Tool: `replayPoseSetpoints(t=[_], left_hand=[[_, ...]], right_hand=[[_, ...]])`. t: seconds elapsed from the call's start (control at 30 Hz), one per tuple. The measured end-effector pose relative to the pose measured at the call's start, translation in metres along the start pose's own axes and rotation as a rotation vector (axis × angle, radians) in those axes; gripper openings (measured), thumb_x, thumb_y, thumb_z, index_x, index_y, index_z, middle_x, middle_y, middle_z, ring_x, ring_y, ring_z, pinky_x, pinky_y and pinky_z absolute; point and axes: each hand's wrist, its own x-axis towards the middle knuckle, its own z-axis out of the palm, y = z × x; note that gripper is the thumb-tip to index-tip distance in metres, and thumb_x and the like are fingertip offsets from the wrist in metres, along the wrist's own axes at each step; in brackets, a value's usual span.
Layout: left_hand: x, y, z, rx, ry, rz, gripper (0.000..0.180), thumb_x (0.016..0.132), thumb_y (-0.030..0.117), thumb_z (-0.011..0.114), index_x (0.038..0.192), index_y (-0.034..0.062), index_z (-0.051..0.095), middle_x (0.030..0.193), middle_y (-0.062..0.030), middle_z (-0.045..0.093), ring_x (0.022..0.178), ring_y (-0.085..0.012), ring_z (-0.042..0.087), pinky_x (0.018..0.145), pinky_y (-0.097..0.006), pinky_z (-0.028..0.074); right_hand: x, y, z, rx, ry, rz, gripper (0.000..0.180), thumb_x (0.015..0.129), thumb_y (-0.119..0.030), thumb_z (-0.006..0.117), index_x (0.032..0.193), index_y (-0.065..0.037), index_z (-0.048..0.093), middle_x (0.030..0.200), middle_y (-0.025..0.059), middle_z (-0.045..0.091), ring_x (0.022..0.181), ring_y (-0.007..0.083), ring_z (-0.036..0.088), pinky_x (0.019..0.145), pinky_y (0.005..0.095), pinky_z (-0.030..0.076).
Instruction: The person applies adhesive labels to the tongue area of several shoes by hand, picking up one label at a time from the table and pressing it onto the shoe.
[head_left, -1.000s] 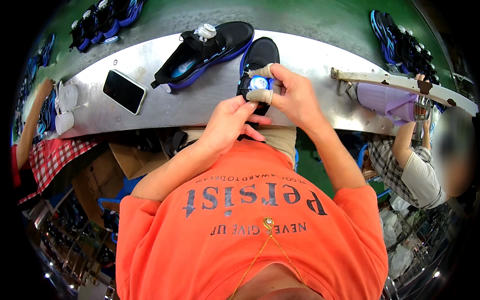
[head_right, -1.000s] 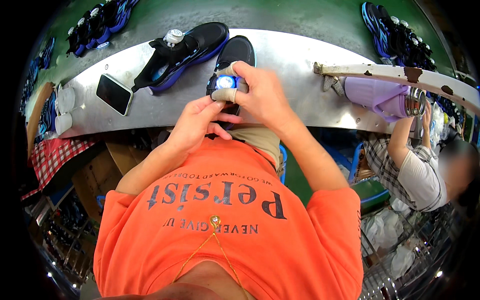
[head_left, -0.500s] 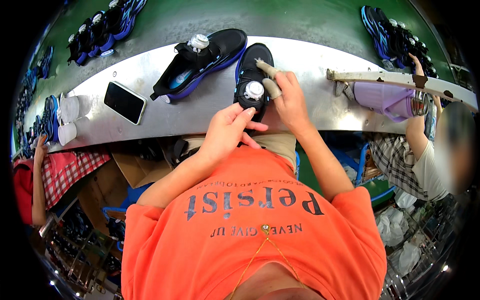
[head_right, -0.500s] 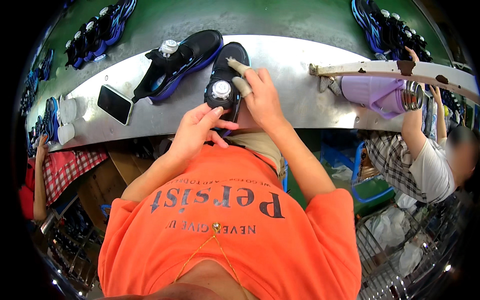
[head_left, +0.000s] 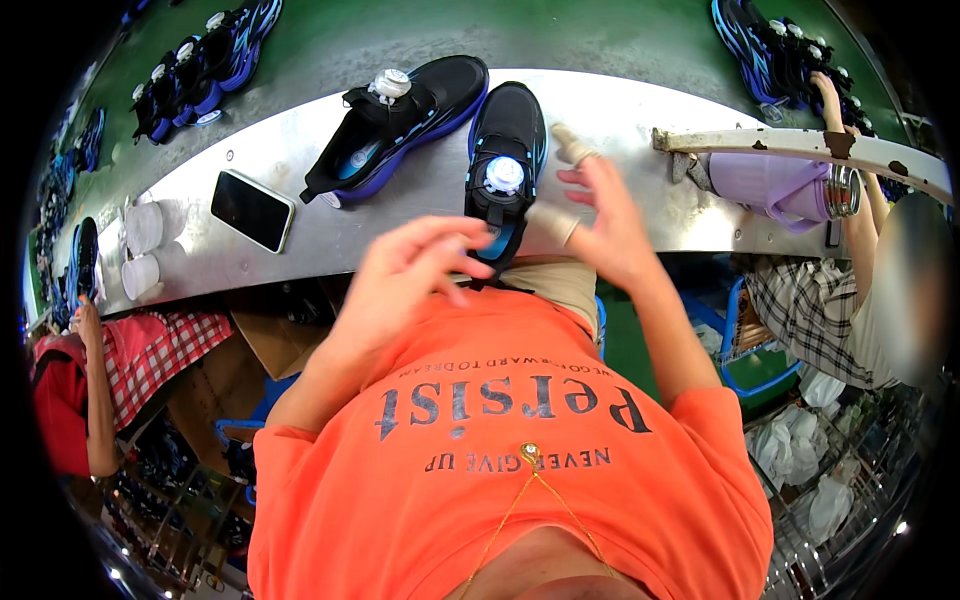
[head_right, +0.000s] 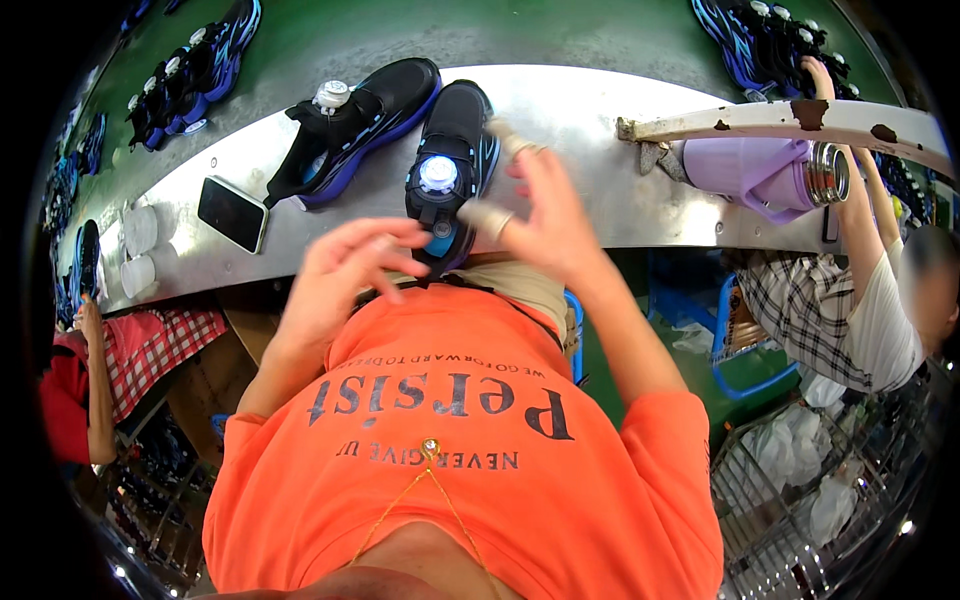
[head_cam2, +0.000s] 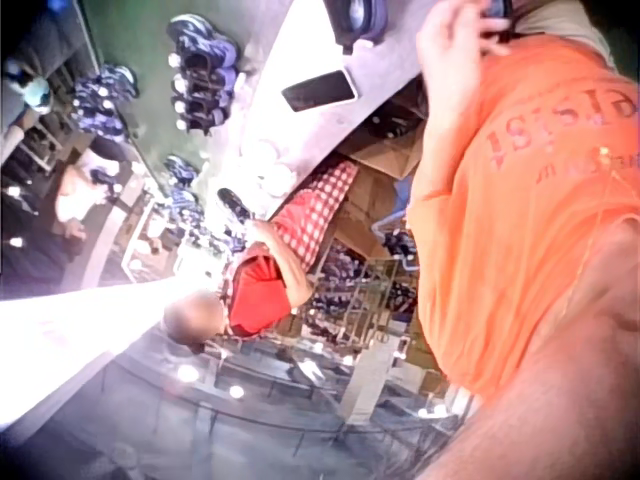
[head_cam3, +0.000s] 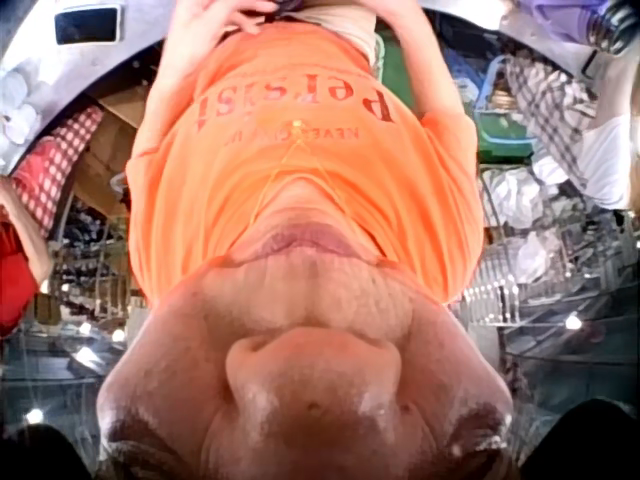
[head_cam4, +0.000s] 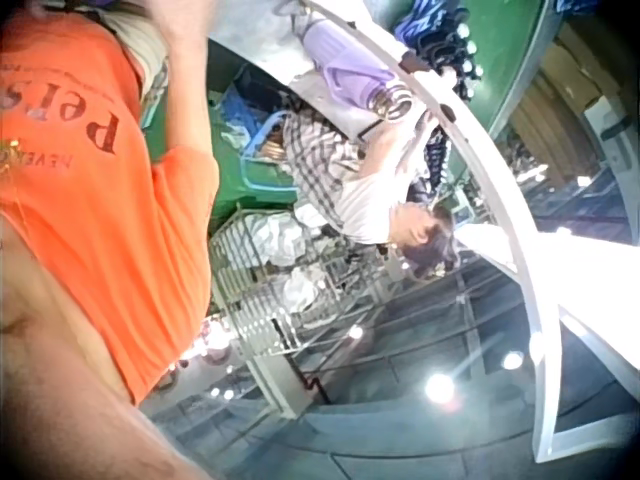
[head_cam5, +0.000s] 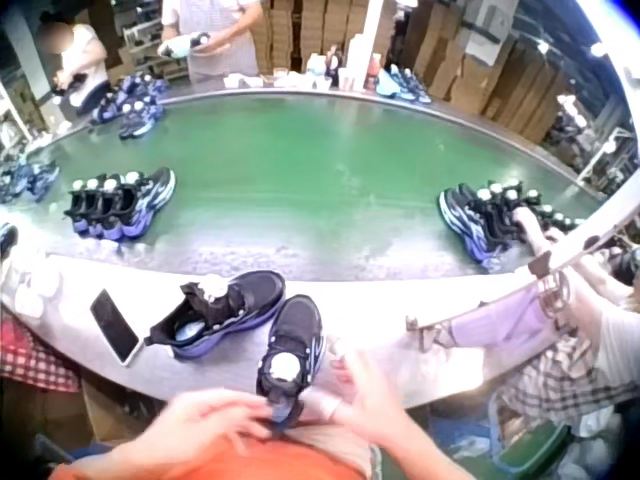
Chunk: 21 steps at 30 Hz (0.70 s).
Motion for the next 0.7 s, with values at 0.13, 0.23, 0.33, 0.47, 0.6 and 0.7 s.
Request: replayPoseSetpoints(t=[0.13,0.23,0.33,0.47,0.6,0.7], left_hand=[[0.013,0.017,-0.032,0.319,0.514,0.610,0.023,0.095,0.007,0.046,0.111,0.0000,0.061,0.107,-0.0095,0.064,0.088,-0.0118,0.061,0.069,-0.023,0.046],[0.027,0.032,-0.054,0.627,0.759,0.751,0.026,0.092,0.004,0.051,0.115,0.0010,0.060,0.110,-0.0091,0.064,0.098,-0.0152,0.059,0.081,-0.027,0.046],[0.046,0.040,-0.083,0.827,0.735,0.654,0.031,0.088,0.009,0.057,0.118,0.0020,0.059,0.112,-0.0114,0.063,0.100,-0.0188,0.060,0.084,-0.029,0.046],[0.079,0.029,-0.108,0.808,0.452,0.367,0.032,0.087,0.016,0.058,0.115,-0.0004,0.060,0.102,-0.0143,0.066,0.091,-0.0233,0.063,0.082,-0.031,0.047],[0.083,0.010,-0.088,0.914,0.501,0.485,0.023,0.086,0.014,0.057,0.103,-0.0001,0.063,0.093,-0.0198,0.065,0.087,-0.0338,0.062,0.077,-0.035,0.047],[0.074,0.000,-0.072,0.892,0.381,0.397,0.021,0.086,0.012,0.057,0.102,-0.0003,0.063,0.093,-0.0199,0.064,0.087,-0.0334,0.062,0.077,-0.035,0.047]], right_hand=[[-0.003,-0.019,0.032,-0.175,0.096,-0.176,0.066,0.072,-0.006,0.067,0.134,-0.007,0.044,0.115,0.0212,0.051,0.105,0.0405,0.052,0.092,0.0418,0.045],[0.036,0.003,0.025,-0.243,0.269,-0.265,0.051,0.064,0.005,0.056,0.115,-0.002,0.053,0.104,0.0233,0.053,0.098,0.0425,0.052,0.085,0.0433,0.045],[0.112,0.044,-0.025,-0.296,0.314,-0.310,0.037,0.077,-0.003,0.058,0.114,-0.002,0.059,0.104,0.0140,0.063,0.098,0.0278,0.060,0.087,0.0331,0.046],[0.180,0.045,-0.079,-0.489,0.607,-0.287,0.035,0.082,-0.012,0.061,0.117,-0.010,0.062,0.100,0.0119,0.062,0.092,0.0233,0.060,0.081,0.0311,0.048],[0.134,0.009,-0.016,0.084,-0.050,-0.290,0.054,0.072,0.006,0.053,0.123,-0.010,0.057,0.114,0.0059,0.058,0.099,0.0172,0.058,0.078,0.0273,0.049],[0.097,-0.030,0.016,0.132,-0.516,-0.381,0.072,0.070,0.002,0.061,0.138,-0.012,0.045,0.114,0.0071,0.055,0.101,0.0193,0.050,0.090,0.0305,0.041]])
